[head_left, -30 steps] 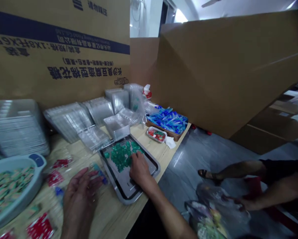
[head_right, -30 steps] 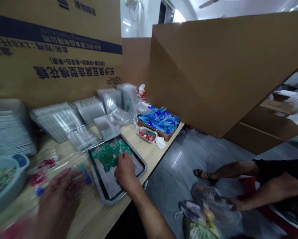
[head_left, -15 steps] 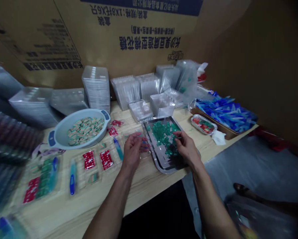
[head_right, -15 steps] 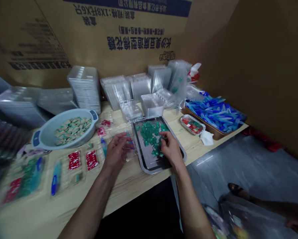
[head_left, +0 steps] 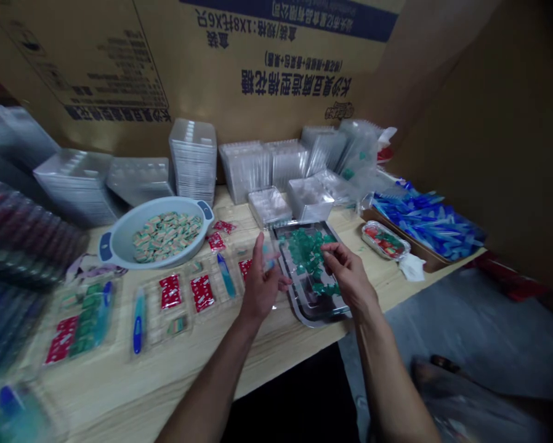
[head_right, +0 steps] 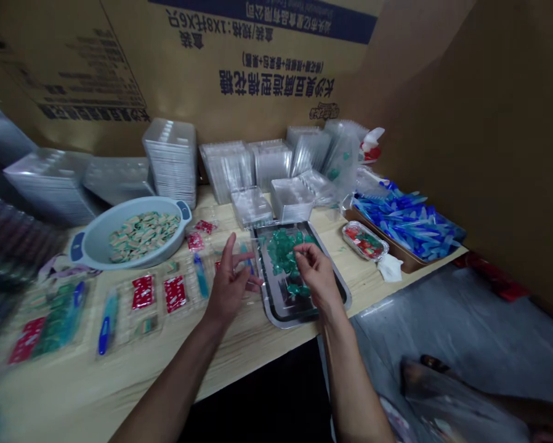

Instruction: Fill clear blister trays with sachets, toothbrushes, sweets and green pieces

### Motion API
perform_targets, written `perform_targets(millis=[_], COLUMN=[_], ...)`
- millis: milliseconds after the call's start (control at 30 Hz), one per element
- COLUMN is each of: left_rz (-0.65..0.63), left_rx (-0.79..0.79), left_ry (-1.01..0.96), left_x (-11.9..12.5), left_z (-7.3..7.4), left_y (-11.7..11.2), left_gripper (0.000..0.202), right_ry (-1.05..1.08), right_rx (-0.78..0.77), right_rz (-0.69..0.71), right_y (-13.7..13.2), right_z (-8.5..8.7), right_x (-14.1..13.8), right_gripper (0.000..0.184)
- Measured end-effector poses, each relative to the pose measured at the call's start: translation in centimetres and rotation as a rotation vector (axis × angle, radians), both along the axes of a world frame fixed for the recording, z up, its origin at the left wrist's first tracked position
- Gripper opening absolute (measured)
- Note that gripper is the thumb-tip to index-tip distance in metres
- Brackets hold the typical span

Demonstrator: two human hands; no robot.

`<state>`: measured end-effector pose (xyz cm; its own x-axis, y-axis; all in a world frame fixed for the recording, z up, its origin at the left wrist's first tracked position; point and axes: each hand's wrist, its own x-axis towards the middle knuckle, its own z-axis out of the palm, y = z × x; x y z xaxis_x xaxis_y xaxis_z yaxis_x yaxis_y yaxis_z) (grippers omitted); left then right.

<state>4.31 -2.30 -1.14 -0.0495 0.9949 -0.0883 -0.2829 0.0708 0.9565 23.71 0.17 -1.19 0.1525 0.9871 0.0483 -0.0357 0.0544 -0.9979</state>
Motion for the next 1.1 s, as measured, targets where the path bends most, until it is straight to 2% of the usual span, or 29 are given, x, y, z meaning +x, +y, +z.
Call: perform_targets(millis=[133,200,367,467,533,667,767,833,967,1100], left_rz=[-0.014,-0.015,-0.054,-0.047,-0.039,-0.025,-0.016,-0.034,-0.082,0.002], left_rx=[0.074,0.088,0.101,0.114,0.110,0.107,0.143,0.137,0.106,0.256], left_ry=[0.130,0.173,0.125,0.134,0.142,0.117,0.144,0.147,0.157,0.349], left_x=[0.5,0.6,0.2,-0.1,-0.1,0.2,0.5,0.6,0.2,-0.1], left_z=[0.1,0.0,-0.1,-0.3,-0.4,-0.4,-0.5,-0.6,-0.7,-0.3], left_y=[-0.3,-0.3,-0.1,0.1,0.2,0.2,0.2,0.2,0.4,0.3], left_gripper=[0.040,0.027,0.025,0.020,0.019,0.018,0.016,0.017,0.021,0.006], right_ry=[-0.050,-0.086,-0.324,-0.348,-0.211,0.273,0.429,0.370,0.025,-0.238], right_rx=[0.024,0.060,0.197,0.250,0.201,0.020,-0.028,-0.008,0.080,0.169], right_rz=[0.032,0.080,0.125,0.112,0.092,0.016,-0.023,-0.001,0.119,0.133], right_y=[-0.5,-1.0,-1.7,-1.5,-1.4,-1.5,-1.5,-1.5,-1.6,-1.9], right_z=[0.7,1.2,1.6,1.5,1.5,1.4,1.2,1.2,1.6,1.6], right_x=[-1.2,-2.2,-4.6,-5.3,-5.6,-6.1,-6.2,-6.0,-5.4,-5.4], right_gripper=[0.033,0.031,0.030,0.027,0.023,0.030,0.033,0.032,0.023,0.014])
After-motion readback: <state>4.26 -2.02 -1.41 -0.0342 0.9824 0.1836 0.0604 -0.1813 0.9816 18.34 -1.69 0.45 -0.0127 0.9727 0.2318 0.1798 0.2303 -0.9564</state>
